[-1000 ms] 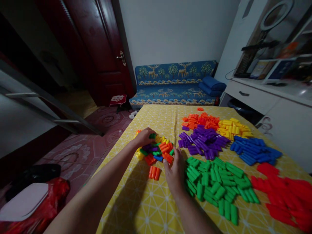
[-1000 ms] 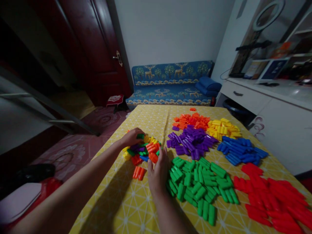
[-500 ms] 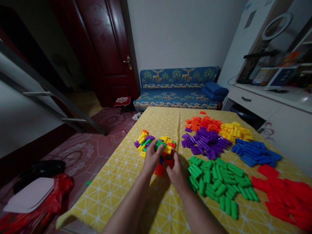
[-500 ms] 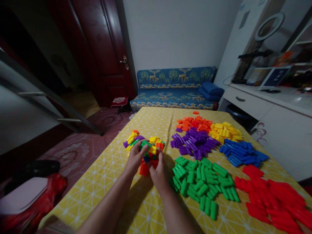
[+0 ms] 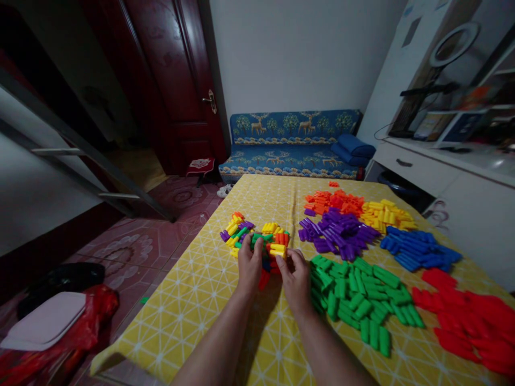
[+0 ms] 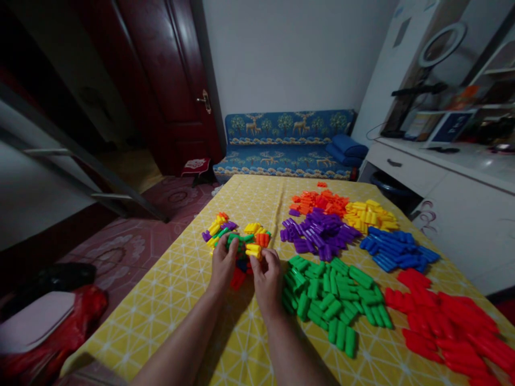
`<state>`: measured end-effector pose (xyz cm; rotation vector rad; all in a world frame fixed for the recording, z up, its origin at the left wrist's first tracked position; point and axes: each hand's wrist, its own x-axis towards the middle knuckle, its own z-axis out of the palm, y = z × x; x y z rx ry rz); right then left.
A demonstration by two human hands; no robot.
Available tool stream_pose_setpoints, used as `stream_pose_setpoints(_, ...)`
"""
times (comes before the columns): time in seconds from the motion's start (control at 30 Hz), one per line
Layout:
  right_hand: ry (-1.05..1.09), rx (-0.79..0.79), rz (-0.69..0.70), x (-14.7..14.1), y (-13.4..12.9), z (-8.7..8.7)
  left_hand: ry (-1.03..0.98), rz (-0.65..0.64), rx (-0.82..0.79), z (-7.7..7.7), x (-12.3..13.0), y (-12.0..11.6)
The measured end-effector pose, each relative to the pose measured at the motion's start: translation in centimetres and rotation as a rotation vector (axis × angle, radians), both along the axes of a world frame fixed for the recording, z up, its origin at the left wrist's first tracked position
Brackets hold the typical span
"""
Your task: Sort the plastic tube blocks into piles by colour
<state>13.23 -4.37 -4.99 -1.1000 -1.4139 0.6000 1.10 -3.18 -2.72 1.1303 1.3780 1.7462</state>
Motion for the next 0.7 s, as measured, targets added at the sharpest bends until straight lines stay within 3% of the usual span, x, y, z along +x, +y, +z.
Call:
stream_pose_setpoints(0.1,0.079,-0.06,0.028,-0.4,0.0,-0.3,-0.064,0.037,-0.008,0.2,-0.5,-0.1)
stream_pose_setpoints(0.3,0.279,-0.096,0.178,-0.8,-0.3,-0.1,-0.183,-0.152,0.041,-0.1,0.2,-0.8)
stream_pose_setpoints(0.5,0.185,-0.042,0.109,-0.1,-0.9,0.8,-0.041,-0.179,0.022,0.2,1.0,-1.0)
stream_pose_setpoints(0.7,0.151,-0.042,0.056,0.1,-1.1,0.9,-0.056,-0.265,0.034,0.2,1.7,-1.3)
